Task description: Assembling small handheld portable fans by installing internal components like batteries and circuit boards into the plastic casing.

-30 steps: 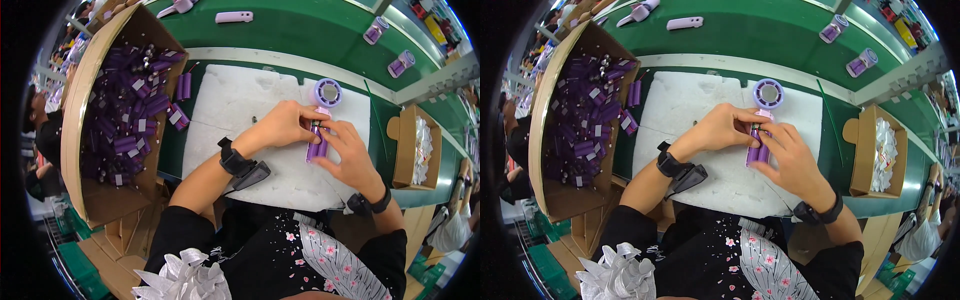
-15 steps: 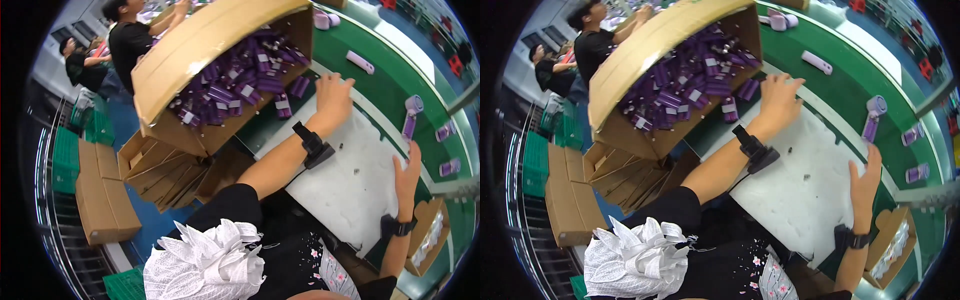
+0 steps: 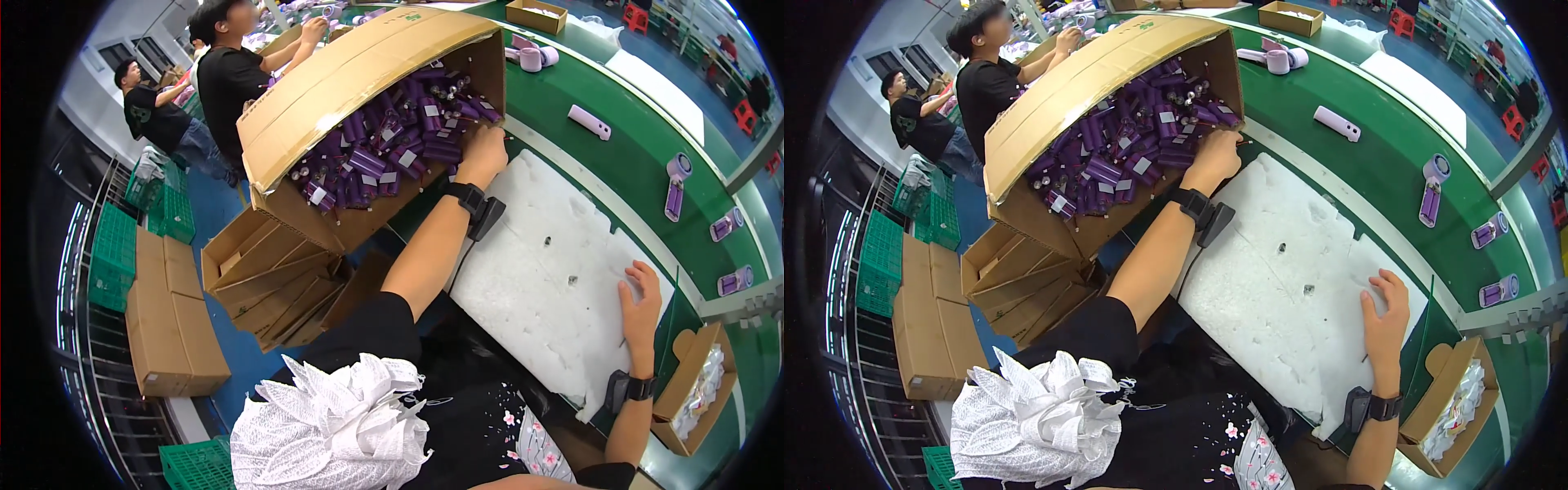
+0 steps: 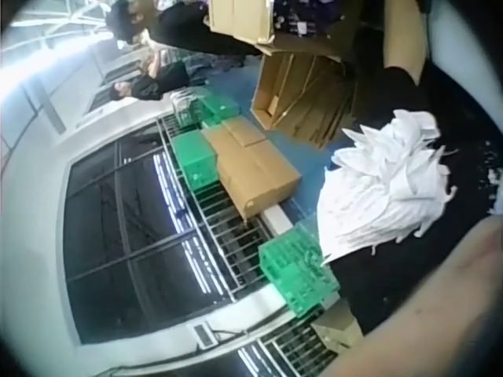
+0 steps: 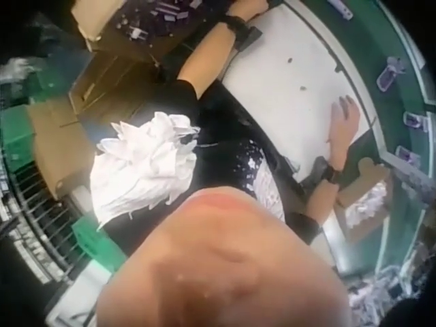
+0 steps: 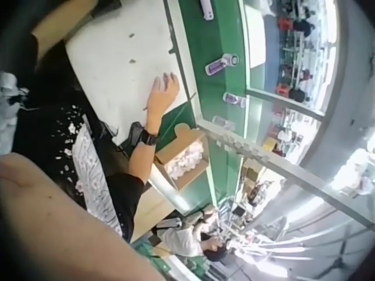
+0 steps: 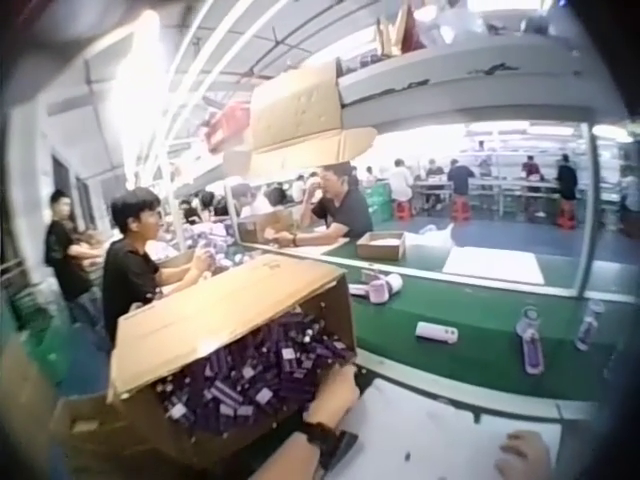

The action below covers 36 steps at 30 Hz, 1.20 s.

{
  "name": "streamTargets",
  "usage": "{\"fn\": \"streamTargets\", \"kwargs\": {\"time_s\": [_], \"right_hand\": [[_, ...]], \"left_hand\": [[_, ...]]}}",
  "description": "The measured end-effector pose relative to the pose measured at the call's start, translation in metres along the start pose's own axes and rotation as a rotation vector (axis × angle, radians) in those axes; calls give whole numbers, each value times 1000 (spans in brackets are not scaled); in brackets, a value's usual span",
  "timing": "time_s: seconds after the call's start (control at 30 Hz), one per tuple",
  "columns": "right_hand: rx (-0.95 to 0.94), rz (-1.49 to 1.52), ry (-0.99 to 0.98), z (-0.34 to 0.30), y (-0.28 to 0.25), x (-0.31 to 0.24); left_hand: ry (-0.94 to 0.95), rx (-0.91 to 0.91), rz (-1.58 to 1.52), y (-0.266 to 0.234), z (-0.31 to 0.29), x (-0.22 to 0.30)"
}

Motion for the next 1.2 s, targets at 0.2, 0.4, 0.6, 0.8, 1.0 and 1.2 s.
{"fn": "streamTargets", "kwargs": {"time_s": [0.2,0.4,0.6,0.8,1.0,1.2], "right_hand": [[95,102,-2,-11,-2,3],[-47,539,204,-26,14,31],[-32,529,369,-23,17,35],[-76,348,201,-24,14,30],[-102,404,228,-27,23,37],[-94,424,268,-31,21,38]], "left_hand": [[281,289,-512,-61,-31,74],[506,-637,-1210,7,-110,203],[567,-755,-1162,48,-157,244],[692,-608,-1204,67,-163,237],[723,-574,-1188,68,-166,232],[716,-587,-1186,65,-173,234]]}}
Point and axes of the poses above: each hand's wrist, its own z-axis towards the middle knuckle, its own y-axis out of the palm, x = y × z, the point moved 5 cm from there along z, towards the middle knuckle, and after that the axes turned 5 degrees about -z, right-handed, at the moved point
